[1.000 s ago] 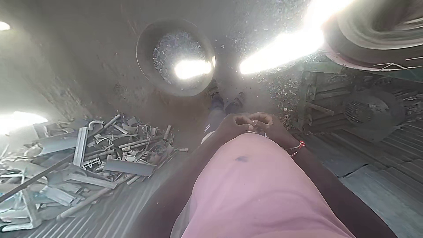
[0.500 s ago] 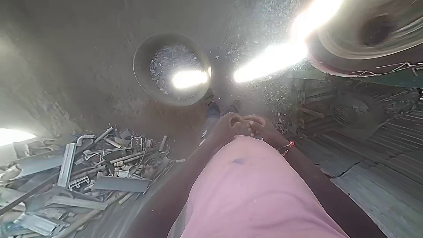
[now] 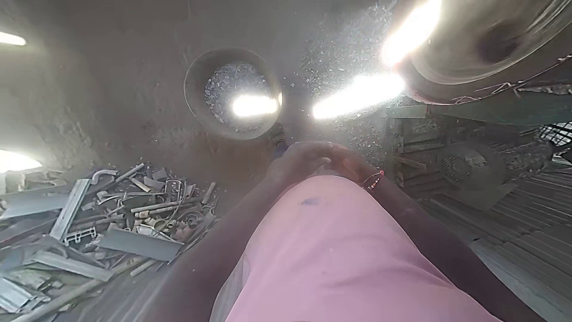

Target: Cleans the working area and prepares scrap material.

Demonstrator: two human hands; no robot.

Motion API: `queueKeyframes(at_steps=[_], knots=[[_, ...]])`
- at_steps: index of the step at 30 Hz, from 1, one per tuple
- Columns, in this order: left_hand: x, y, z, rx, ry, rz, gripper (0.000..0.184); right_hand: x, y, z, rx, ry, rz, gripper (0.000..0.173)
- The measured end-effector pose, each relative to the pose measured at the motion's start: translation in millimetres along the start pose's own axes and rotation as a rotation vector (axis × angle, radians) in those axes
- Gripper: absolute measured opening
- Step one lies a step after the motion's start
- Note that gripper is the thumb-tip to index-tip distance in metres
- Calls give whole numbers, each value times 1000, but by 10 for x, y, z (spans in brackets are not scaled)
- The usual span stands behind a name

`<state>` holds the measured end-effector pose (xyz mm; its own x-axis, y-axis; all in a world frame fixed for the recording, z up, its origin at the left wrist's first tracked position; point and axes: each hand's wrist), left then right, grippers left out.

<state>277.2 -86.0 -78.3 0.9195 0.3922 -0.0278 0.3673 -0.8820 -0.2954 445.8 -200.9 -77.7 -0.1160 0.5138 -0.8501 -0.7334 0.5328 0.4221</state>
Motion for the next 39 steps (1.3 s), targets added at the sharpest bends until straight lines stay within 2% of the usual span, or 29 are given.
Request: queueKeyframes(at_steps=[2, 7, 12, 14, 17, 20, 23, 25, 27, 29, 32, 35, 39], knots=[[91, 218, -86, 88, 55, -7, 27, -111, -84, 5, 17, -21, 34, 32], [188, 741, -185, 167, 0, 8, 30, -368, -358, -83, 130, -56, 12, 31], [340, 972, -293, 184, -13, 11, 21, -517, -604, -85, 99, -67, 56, 35], [404, 980, -333, 151, -79, 46, 22, -462, -699, -47, 58, -30, 80, 33], [415, 936, -276, 14, -319, 42, 17, -401, -639, 30, 4, 90, 58, 31], [275, 1034, 295, -399, -566, -25, 18, -208, -570, 45, -71, 240, 38, 36], [100, 1152, 848, -944, -608, -93, 35, 89, -554, 38, -296, 284, 49, 55], [118, 1186, 1101, -1197, -673, -163, 36, 272, -526, 106, -413, 334, 36, 65], [237, 1190, 1358, -1223, -814, -219, 31, 480, -518, 208, -479, 405, -28, 68], [395, 1193, 1776, -1144, -922, -195, 36, 809, -696, 314, -548, 403, -128, 76], [464, 1316, 2547, -1078, -967, -154, 33, 1514, -1367, 335, -704, 322, -338, 62], [504, 1536, 3289, -969, -1009, -52, 29, 2385, -2046, 390, -843, 332, -518, 50], [641, 1989, 3988, -837, -1110, 49, 23, 3844, -3047, 402, -1209, 346, -467, 40]])
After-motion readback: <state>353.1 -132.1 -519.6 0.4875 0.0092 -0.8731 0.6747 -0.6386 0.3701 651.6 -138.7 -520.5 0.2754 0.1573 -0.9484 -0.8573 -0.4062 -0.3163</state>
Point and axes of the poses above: each hand's wrist, its own x-axis towards the middle knuckle, its own y-axis out of the palm, z = x × y, and after that the axes turned 3 degrees about y, right-handed
